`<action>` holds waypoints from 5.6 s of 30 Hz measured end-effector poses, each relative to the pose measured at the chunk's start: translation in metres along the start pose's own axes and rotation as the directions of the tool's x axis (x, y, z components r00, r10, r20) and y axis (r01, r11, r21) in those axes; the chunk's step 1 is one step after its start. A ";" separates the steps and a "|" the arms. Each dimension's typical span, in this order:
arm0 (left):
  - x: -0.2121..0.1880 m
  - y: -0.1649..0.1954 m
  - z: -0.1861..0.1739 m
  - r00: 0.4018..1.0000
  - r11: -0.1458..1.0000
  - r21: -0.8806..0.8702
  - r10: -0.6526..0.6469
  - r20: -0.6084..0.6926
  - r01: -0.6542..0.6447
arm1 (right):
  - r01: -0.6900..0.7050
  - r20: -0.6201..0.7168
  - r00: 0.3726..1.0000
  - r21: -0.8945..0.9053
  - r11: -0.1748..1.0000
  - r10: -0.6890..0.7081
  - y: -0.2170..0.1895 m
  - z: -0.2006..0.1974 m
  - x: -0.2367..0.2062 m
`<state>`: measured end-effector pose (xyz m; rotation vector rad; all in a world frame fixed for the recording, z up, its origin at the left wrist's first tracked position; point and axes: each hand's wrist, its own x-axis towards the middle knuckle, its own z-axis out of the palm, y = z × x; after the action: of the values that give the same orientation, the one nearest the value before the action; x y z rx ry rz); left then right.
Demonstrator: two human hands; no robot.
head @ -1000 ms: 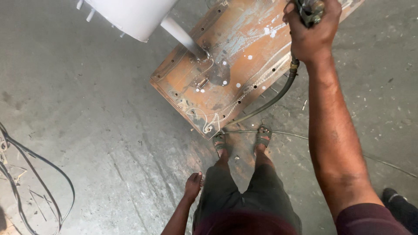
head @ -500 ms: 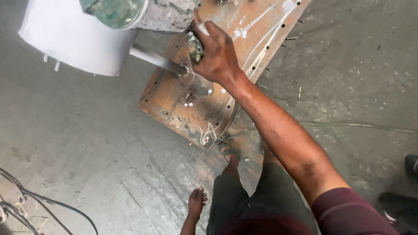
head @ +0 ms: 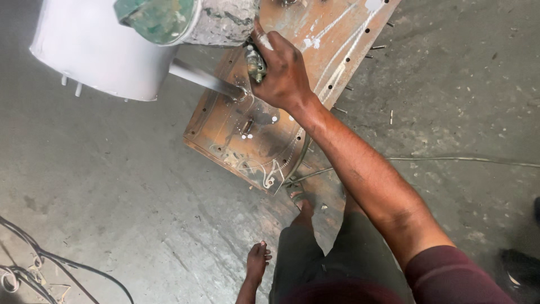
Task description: The person holds a spray gun connected to a hose and walks around a metal frame assembly with a cylindrical tank, spraying white paint over its surfaces. They move around the workpiece to coat different sides, including the flat metal plate and the tank.
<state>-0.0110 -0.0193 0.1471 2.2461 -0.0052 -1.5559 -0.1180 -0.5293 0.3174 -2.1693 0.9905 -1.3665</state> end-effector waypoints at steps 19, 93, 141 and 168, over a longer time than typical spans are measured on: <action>-0.006 0.020 0.018 1.000 1.000 -0.001 -0.010 -0.013 0.010 | 0.001 -0.008 1.000 0.029 1.000 -0.001 0.016 -0.010 0.001; -0.188 0.131 0.390 0.920 0.953 0.264 -0.037 -0.389 0.150 | -0.136 0.214 0.977 0.561 0.817 0.016 0.269 -0.396 0.137; -0.495 0.206 0.752 0.691 0.415 0.663 0.688 0.220 -0.624 | -0.453 0.450 0.825 0.168 0.876 0.341 0.220 -0.978 0.029; -0.300 0.809 0.771 0.479 0.312 0.456 0.819 0.315 -0.834 | -0.412 0.386 0.869 0.220 0.884 0.309 0.531 -0.832 0.518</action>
<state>-0.6357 -0.9434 0.4548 1.9476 -1.5968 -0.9895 -0.9081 -1.2339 0.6664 -1.7951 0.9303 -0.8590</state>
